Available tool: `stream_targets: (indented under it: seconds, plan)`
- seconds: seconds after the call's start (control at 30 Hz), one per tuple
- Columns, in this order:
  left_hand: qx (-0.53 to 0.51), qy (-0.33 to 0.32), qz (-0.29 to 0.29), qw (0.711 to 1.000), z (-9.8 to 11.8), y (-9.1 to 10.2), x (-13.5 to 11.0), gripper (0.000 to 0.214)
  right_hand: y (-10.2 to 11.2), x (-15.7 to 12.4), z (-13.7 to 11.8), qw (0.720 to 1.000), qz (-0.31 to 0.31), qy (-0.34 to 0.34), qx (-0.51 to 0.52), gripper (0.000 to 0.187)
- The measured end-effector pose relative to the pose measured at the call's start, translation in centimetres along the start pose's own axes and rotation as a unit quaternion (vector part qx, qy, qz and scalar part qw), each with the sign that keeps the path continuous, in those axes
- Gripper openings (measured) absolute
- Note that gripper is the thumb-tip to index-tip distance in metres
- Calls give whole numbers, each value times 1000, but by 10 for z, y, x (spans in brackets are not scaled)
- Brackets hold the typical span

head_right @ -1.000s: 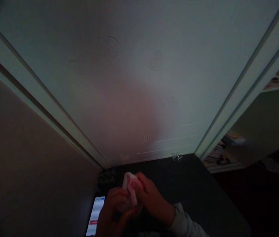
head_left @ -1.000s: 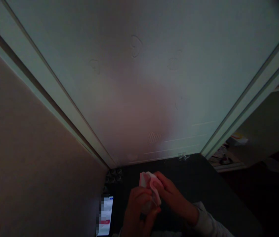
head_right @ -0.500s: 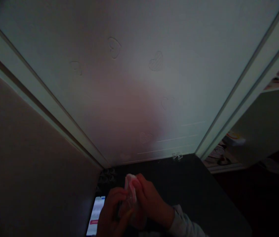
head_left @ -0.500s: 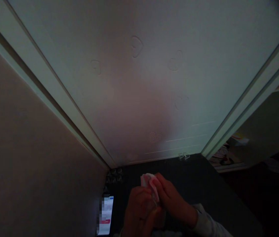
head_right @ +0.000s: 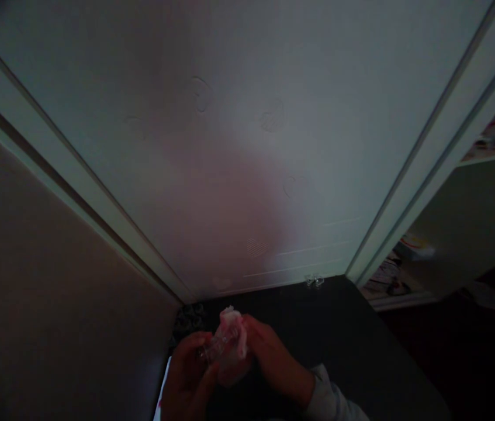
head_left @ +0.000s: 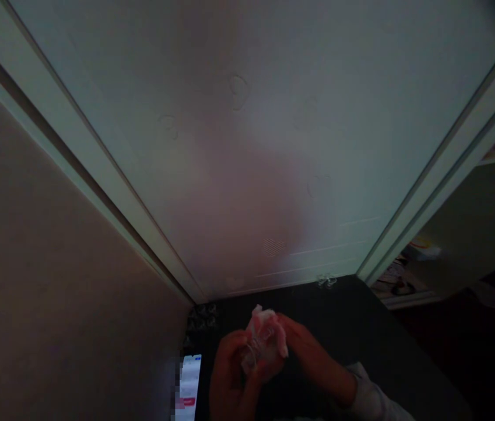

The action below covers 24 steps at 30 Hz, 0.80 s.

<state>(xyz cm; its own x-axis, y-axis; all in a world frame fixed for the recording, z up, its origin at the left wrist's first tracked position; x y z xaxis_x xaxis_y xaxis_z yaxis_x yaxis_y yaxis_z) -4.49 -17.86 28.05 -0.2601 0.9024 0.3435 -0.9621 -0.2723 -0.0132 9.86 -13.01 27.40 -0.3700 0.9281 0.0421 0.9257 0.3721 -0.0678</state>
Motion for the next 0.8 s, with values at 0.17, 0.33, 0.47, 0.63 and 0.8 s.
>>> stream_targets:
  seconds: [0.17, 0.33, 0.47, 0.63, 0.8]
  plan:
    - [52, -32, -29, 998, 3, -2, 2, 28, -3, -3, 4, 1000, -3, 1, 8, 46]
    - [99, -110, -82, 986, -1, 3, 8, 21, -6, -1, 7, 998, 11, 4, -66, 38]
    - [160, -181, -142, 960, 0, 6, 12, 25, -8, 1, 6, 993, 35, 23, -110, 34]
    - [211, -230, -178, 933, 6, 5, 16, 31, -13, 2, 15, 987, 98, 20, -123, 34]
    - [206, -248, -218, 921, -5, 5, 22, 31, -15, 5, 33, 989, 116, -3, -94, 40]
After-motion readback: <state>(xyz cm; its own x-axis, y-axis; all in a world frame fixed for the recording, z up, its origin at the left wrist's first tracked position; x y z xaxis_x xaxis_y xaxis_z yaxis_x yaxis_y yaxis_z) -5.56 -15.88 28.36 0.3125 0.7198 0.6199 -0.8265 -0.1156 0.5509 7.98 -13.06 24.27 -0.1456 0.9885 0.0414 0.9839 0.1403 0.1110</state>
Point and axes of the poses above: each hand's wrist, its own x-axis towards the middle knuckle, its own y-axis out of the back of the hand, z = x × y, the point moved 2 cm from there along x, towards the middle knuckle, and after that the axes turned 1 degree about -z, right-handed, at the moved point
